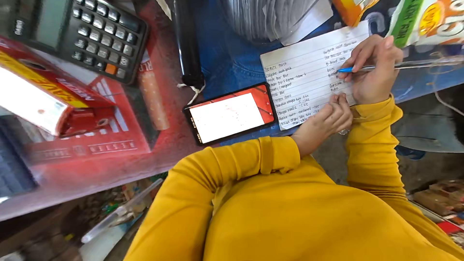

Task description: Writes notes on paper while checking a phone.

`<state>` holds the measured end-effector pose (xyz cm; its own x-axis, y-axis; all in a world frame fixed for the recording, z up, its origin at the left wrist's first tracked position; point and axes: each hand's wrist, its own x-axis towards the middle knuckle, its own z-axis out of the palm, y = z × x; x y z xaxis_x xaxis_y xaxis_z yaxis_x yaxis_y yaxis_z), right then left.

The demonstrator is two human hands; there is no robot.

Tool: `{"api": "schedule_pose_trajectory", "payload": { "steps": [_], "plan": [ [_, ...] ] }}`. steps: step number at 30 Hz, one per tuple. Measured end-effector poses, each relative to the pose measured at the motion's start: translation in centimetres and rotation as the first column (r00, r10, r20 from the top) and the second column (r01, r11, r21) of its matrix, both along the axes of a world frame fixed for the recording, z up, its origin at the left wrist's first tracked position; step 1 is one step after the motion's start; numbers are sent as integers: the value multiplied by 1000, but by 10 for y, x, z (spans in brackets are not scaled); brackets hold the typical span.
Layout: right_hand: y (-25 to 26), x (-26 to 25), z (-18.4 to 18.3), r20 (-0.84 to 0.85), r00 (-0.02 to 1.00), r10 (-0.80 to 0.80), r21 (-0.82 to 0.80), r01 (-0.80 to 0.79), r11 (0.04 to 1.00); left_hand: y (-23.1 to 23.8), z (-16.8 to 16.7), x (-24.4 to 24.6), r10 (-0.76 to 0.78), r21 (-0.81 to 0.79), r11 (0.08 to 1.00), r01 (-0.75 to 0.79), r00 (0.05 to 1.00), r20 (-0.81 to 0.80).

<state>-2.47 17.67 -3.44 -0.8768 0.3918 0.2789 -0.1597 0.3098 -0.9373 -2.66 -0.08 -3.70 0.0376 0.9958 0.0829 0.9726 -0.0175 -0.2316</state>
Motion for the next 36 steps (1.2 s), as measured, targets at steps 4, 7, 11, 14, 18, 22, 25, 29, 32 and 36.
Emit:
{"api": "schedule_pose_trajectory", "payload": {
  "steps": [4, 7, 11, 14, 18, 22, 25, 29, 32, 36],
  "plan": [
    [1, 0, 0, 1, 1000, -2, -1, 2, 1000, -2, 0, 0, -9, -2, 1000, 8, 998, -63],
    [0, -1, 1, -3, 1000, 2, -7, -2, 1000, -3, 0, 0, -26, -22, 999, 24, 993, -118],
    [-10, -1, 0, -4, 999, -39, -48, 39, 998, -4, -7, 5, 17, 0, 1000, -17, 999, 33],
    [-8, 1, -6, -67, 997, -40, -97, 34, 995, 0, -12, 8, 54, 155, 986, -67, 995, 89],
    [-4, -1, -12, -37, 997, -68, -152, 62, 986, 4, -17, 8, 131, 278, 953, -122, 991, -16],
    [-4, -1, -10, -66, 997, -45, -163, 33, 986, 7, -21, 10, 155, 340, 929, -147, 988, 5],
    [-4, -2, -9, -93, 995, -29, -174, 13, 985, 7, -20, 10, 161, 339, 930, -144, 987, -22],
    [-4, -2, -7, -94, 995, -19, -188, 2, 982, 6, -18, 9, 156, 337, 931, -139, 988, -23],
    [-5, -2, -6, -89, 996, -23, -211, 4, 978, 5, -16, 10, 154, 315, 938, -141, 988, -16],
    [-3, -2, -1, -38, 998, -53, -232, 43, 972, 7, -13, 8, 143, 297, 946, -132, 990, -15]
  ]
}}
